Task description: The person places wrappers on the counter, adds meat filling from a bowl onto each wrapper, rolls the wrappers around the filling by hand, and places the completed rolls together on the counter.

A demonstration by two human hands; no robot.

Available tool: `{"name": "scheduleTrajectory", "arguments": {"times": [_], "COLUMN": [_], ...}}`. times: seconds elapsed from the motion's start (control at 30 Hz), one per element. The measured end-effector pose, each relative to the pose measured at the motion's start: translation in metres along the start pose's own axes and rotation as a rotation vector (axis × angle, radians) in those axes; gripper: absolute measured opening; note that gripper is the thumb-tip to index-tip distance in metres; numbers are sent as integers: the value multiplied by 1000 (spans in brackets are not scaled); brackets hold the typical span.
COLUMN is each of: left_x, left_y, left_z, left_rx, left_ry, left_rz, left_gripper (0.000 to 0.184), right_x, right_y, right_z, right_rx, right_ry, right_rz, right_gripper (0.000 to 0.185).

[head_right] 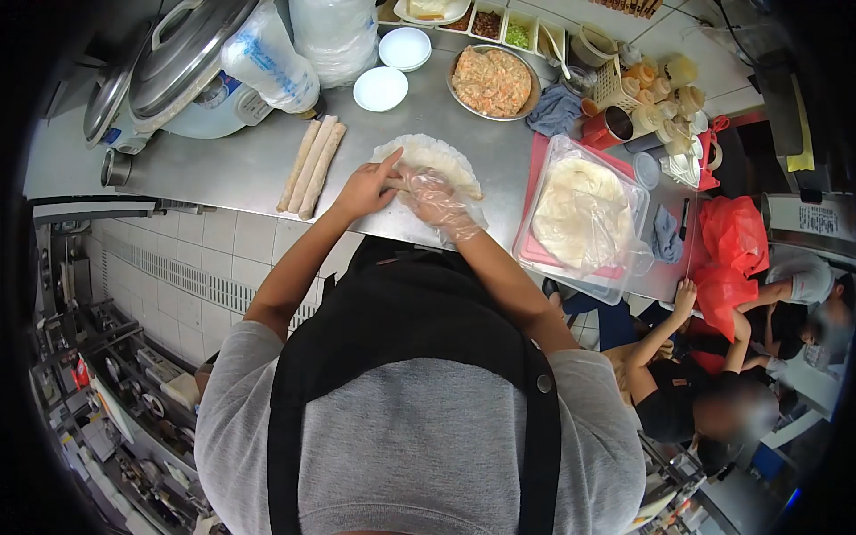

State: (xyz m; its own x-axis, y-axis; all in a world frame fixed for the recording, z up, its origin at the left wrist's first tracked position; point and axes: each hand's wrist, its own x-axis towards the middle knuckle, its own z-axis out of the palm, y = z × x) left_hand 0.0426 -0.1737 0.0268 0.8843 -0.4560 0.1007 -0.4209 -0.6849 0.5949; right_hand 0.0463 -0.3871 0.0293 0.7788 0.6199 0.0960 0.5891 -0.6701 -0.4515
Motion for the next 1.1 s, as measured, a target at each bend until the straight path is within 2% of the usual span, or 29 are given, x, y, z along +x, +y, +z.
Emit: {"name": "scheduleTrajectory", "arguments": {"times": [0.07,0.13,0.2,0.23,0.27,0.33,0.37,0.43,0.47,0.53,0.57,0.6,0.63,0.77,0.97,1.03,1.1], "left_x": [-5,-17,-31,-33,-32,-24,-14,11,24,41,46,47,47,40,44,46,49], "left_y": [-8,-23,-38,-32,-24,-5,3,23,37,59,68,71,72,75,85,87,85], "left_z": [-4,-9,-14,-22,-27,-27,-16,10,25,50,60,67,71,73,84,86,84], "left_rx": [29,57,92,93,90,187,121,-10,-4,1,66,130,48,70,78,83,70], "left_ry": [19,38,103,73,74,297,258,116,79,43,-4,-50,-38,-134,-76,-174,-185], "left_rz": [16,30,-34,-155,-157,125,155,219,229,239,150,59,80,61,50,42,52], "left_gripper": [85,84,81,70,70,60,54,52,50,49,49,49,46,44,40,38,38], "right_x": [3,-9,-26,-34,-35,-26,-15,12,26,50,55,61,66,76,65,62,58], "right_y": [4,26,39,42,49,63,72,98,100,91,89,81,80,88,76,73,70], "right_z": [1,-8,-40,-53,-56,-59,-54,-32,-24,-13,-17,-34,-41,-35,-36,-36,-36], "right_rx": [51,31,6,-17,-18,-84,-83,-142,-141,-91,-92,-100,-109,-75,-43,-37,-31], "right_ry": [-66,-97,-141,-183,-186,12,9,31,31,-213,-215,-345,-474,-500,-498,-496,-492], "right_rz": [-1,47,110,180,179,115,114,-190,-193,-92,-91,-35,20,-64,-34,-17,1], "right_gripper": [71,65,60,55,55,37,37,49,49,51,51,53,55,55,55,55,55]}}
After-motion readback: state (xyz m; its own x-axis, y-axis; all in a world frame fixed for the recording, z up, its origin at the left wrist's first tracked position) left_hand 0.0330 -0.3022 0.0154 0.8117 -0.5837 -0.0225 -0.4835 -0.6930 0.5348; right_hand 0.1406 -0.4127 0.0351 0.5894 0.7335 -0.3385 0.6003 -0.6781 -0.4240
